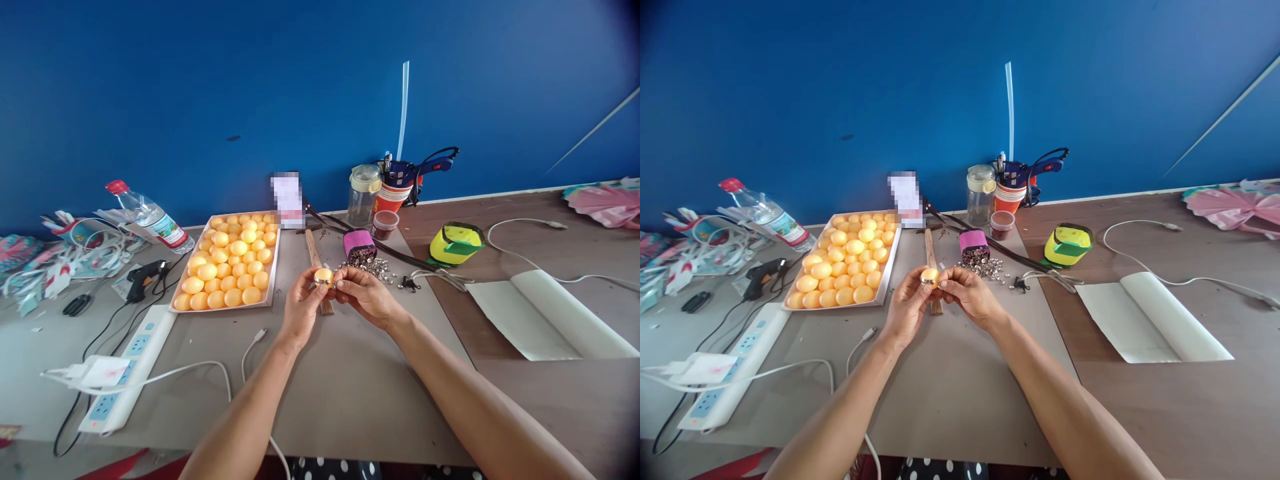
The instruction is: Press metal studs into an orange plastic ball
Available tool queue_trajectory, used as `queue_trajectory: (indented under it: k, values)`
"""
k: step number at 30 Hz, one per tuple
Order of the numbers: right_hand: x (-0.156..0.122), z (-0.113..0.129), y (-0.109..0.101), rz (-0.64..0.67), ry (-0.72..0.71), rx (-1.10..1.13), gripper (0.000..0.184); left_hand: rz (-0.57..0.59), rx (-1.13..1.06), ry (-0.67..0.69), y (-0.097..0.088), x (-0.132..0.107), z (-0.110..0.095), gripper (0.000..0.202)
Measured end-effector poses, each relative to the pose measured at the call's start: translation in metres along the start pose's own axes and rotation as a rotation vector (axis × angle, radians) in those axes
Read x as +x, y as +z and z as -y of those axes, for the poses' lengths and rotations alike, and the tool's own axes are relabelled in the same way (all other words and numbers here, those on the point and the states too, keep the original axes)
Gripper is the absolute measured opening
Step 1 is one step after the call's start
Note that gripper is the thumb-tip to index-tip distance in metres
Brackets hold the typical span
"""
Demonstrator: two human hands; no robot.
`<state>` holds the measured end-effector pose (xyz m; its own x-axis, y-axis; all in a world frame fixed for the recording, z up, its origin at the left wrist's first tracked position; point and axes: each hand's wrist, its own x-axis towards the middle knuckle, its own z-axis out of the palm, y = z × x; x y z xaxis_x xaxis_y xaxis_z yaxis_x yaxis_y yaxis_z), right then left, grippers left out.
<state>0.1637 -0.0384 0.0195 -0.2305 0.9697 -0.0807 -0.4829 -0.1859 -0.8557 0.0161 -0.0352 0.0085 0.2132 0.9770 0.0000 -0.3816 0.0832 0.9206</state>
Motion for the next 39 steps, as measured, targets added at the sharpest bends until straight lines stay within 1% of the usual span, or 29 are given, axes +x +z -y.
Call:
queue_trajectory:
  k: [9,15,19,23,26,29,31,32,34,35,36,37,39]
  values:
    - [0.001,0.001,0.000,-0.013,-0.011,-0.129,0.027,-0.024,0.110,0.041,0.001,0.000,0.000,0.041]
    - [-0.001,0.002,-0.002,-0.021,-0.014,-0.273,0.022,-0.056,0.203,0.070,0.001,-0.001,0.000,0.042]
    - [-0.002,0.007,0.000,-0.059,0.004,-0.380,0.018,-0.057,0.249,0.078,-0.001,0.000,0.001,0.045]
    - [-0.003,0.013,0.000,-0.053,0.037,-0.446,0.014,-0.047,0.278,0.070,-0.003,0.000,0.002,0.045]
    - [-0.002,0.009,-0.002,-0.051,0.052,-0.490,0.011,-0.056,0.320,0.072,-0.001,-0.003,0.002,0.044]
    - [0.002,-0.003,-0.007,-0.085,0.052,-0.518,0.009,-0.035,0.408,0.104,0.000,-0.006,0.000,0.044]
    - [0.004,-0.008,-0.010,-0.075,0.054,-0.462,0.010,-0.018,0.412,0.138,0.000,-0.005,-0.001,0.043]
    - [0.004,-0.009,-0.011,-0.067,0.061,-0.418,0.011,-0.026,0.367,0.131,-0.001,-0.003,-0.002,0.043]
    - [0.004,-0.006,-0.014,-0.065,0.079,-0.313,0.014,-0.174,0.181,0.141,-0.003,0.002,-0.005,0.040]
    - [0.004,-0.003,-0.014,-0.072,0.084,-0.250,0.016,-0.208,0.078,0.122,-0.004,0.004,-0.006,0.038]
    - [0.003,0.000,-0.015,-0.074,0.085,-0.180,0.018,-0.205,-0.004,0.092,-0.005,0.006,-0.007,0.038]
    - [0.002,0.003,-0.014,-0.063,0.083,-0.105,0.020,-0.173,-0.052,0.051,-0.004,0.006,-0.008,0.039]
    - [0.000,0.007,-0.013,0.000,0.081,0.037,0.021,-0.113,-0.107,-0.018,-0.003,0.006,-0.009,0.039]
